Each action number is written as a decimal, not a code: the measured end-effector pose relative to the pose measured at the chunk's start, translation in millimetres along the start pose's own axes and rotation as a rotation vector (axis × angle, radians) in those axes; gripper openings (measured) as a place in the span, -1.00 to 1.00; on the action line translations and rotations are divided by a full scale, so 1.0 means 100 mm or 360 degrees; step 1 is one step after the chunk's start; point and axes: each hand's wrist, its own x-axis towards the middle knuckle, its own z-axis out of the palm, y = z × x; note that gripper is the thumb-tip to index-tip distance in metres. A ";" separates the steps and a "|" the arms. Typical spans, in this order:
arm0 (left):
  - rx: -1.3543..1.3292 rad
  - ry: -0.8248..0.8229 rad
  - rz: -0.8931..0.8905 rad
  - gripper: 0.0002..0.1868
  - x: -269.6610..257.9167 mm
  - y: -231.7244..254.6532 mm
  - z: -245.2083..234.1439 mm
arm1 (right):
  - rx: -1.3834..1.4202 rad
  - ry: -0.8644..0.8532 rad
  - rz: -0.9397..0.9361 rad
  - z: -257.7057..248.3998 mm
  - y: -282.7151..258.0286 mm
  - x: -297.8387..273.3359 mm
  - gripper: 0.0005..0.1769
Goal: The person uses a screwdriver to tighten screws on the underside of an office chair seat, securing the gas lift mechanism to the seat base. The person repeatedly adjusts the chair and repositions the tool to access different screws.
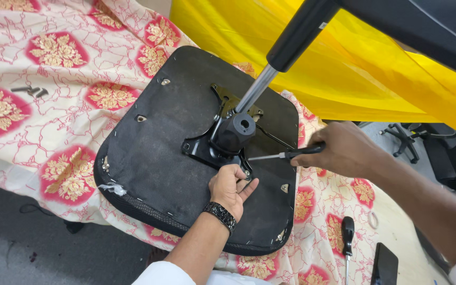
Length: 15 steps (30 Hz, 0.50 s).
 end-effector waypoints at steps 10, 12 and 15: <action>0.0169 0.0166 -0.0206 -0.51 -0.11 0.12 0.25 | 0.1985 -0.0205 0.0769 1.56 -0.14 -0.67 -0.48; 0.0324 0.0188 -0.0203 -0.48 -0.09 0.12 0.28 | 0.2148 -0.0192 0.0826 1.67 -0.16 -0.79 -0.55; 0.0595 0.0106 -0.0198 -0.42 -0.09 0.16 0.20 | 0.2348 -0.0177 0.0876 1.79 -0.11 -0.86 -0.58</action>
